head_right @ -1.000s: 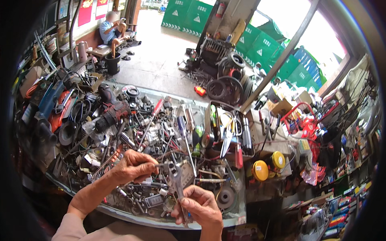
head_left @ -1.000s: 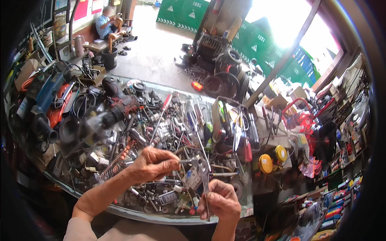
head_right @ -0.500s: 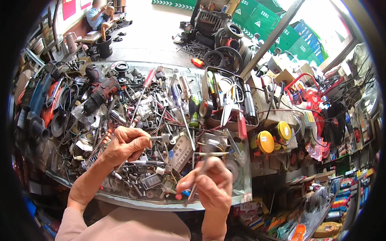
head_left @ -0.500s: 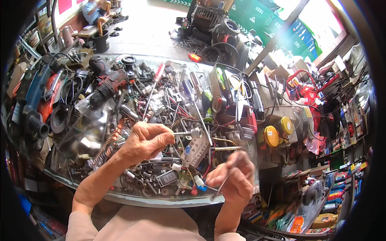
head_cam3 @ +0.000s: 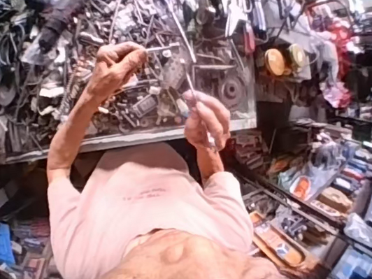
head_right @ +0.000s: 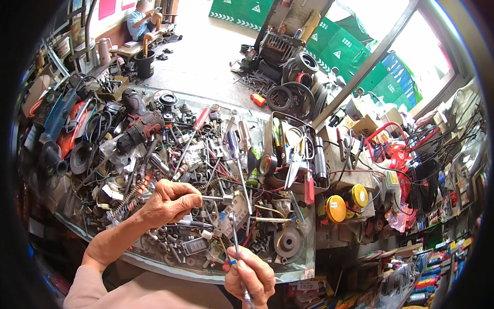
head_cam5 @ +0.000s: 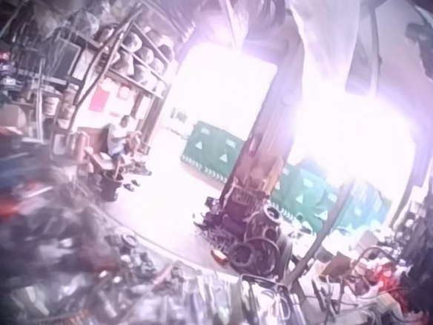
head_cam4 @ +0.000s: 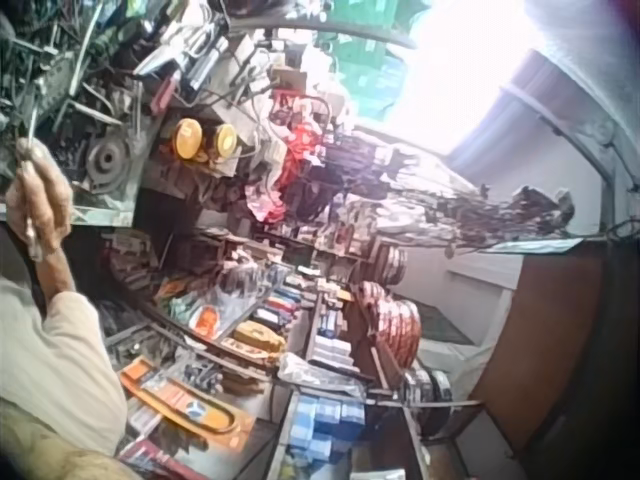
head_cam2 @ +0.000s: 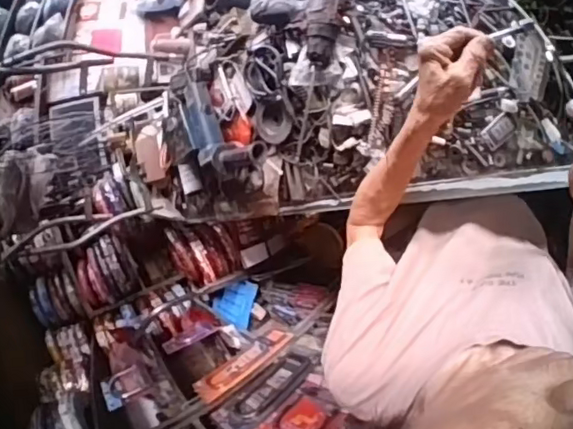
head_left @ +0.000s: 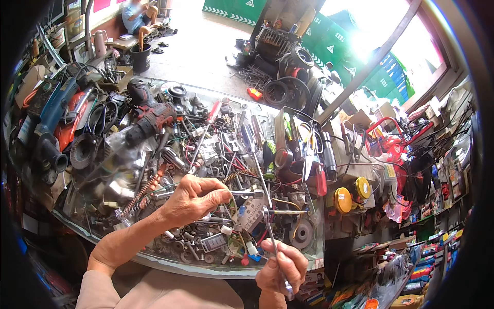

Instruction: The person assembles small mechanical components on a cluttered workbench. They use a wrench to tighten a nut onto a threaded rod and then attach a spring to the assembly. The person handles the parts with both hands, occasionally reaching for tools or parts from the surrounding area.

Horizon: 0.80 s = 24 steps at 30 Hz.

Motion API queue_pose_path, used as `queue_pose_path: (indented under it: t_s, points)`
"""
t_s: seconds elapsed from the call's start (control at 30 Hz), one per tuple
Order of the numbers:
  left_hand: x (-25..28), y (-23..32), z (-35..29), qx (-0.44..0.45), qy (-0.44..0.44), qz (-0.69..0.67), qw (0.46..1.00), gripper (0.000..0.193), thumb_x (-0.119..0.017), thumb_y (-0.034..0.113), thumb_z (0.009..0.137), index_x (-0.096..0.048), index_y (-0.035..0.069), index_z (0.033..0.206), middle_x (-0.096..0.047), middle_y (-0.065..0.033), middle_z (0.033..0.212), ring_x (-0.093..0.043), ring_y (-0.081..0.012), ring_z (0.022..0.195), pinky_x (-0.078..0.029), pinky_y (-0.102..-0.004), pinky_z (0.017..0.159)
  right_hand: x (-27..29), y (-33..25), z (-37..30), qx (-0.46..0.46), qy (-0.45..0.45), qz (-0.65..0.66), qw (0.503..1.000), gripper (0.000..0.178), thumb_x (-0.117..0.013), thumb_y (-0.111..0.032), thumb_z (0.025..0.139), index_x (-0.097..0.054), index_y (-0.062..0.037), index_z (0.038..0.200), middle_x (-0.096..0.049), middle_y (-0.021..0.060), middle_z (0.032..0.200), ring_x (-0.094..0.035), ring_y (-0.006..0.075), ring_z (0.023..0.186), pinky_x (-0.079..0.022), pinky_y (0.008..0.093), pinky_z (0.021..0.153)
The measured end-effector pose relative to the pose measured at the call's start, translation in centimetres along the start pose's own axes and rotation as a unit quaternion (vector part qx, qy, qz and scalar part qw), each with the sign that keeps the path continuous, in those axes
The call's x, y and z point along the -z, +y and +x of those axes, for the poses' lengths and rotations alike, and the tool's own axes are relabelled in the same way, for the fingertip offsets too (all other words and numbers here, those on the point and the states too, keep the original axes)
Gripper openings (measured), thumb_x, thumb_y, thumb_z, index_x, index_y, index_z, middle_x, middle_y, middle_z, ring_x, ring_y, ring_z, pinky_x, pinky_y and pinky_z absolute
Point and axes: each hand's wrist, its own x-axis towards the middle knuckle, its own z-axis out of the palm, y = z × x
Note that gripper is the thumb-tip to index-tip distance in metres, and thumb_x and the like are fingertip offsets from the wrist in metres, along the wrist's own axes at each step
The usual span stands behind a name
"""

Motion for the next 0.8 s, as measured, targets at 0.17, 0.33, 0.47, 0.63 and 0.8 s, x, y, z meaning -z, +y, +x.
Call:
queue_pose_path:
  t_s: [0.17,0.33,0.47,0.63,0.8]
  points:
    - [0.1,-0.2,0.0,-0.016,-0.012,-0.011,1.000,0.016,-0.065,0.015,0.093,-0.070,0.000,0.091,-0.055,0.0072,0.065,-0.042,0.0007,0.059,-0.031,-0.0195,0.049,-0.1,-0.1,0.5,-0.026,-0.074,0.018,0.997,0.015,-0.056,-0.002,0.092,-0.055,0.0005,0.106,-0.057,0.0199,0.101,-0.070,0.0284,0.077,-0.062,0.0367,0.065]
    - [0.1,0.1,0.0,-0.033,-0.020,0.039,0.999,0.016,-0.065,0.015,0.092,-0.070,0.000,0.091,-0.056,0.0068,0.066,-0.042,-0.0004,0.061,-0.033,-0.0209,0.051,-0.7,-0.2,0.2,-0.018,-0.056,0.021,0.998,0.015,-0.057,-0.002,0.092,-0.056,0.0012,0.107,-0.058,0.0207,0.102,-0.070,0.0283,0.076,-0.061,0.0374,0.066]
    - [0.1,0.2,0.0,-0.057,-0.010,0.106,0.993,0.016,-0.066,0.015,0.091,-0.070,-0.001,0.092,-0.057,0.0040,0.066,-0.044,-0.0020,0.061,-0.035,-0.0222,0.052,-0.4,-0.1,0.3,-0.022,-0.084,-0.014,0.996,0.016,-0.058,-0.005,0.093,-0.056,0.0028,0.107,-0.060,0.0218,0.101,-0.070,0.0281,0.076,-0.060,0.0370,0.068]
    - [-0.2,0.9,-0.3,-0.099,-0.001,0.175,0.980,0.016,-0.066,0.013,0.091,-0.069,-0.002,0.090,-0.060,-0.0015,0.066,-0.048,-0.0039,0.061,-0.040,-0.0241,0.054,0.4,0.3,1.9,-0.052,-0.009,-0.053,0.997,0.022,-0.047,-0.017,0.100,-0.053,0.0040,0.094,-0.061,0.0214,0.095,-0.065,0.0270,0.080,-0.054,0.0354,0.074]
    - [1.1,1.6,-0.1,-0.073,0.060,0.113,0.989,0.018,-0.065,0.015,0.092,-0.069,-0.003,0.089,-0.060,0.0032,0.066,-0.049,-0.0030,0.063,-0.040,-0.0230,0.054,1.3,2.2,4.5,-0.242,-0.089,-0.166,0.952,0.021,-0.047,-0.012,0.099,-0.058,0.0016,0.088,-0.059,0.0115,0.073,-0.059,0.0205,0.068,-0.047,0.0331,0.062]
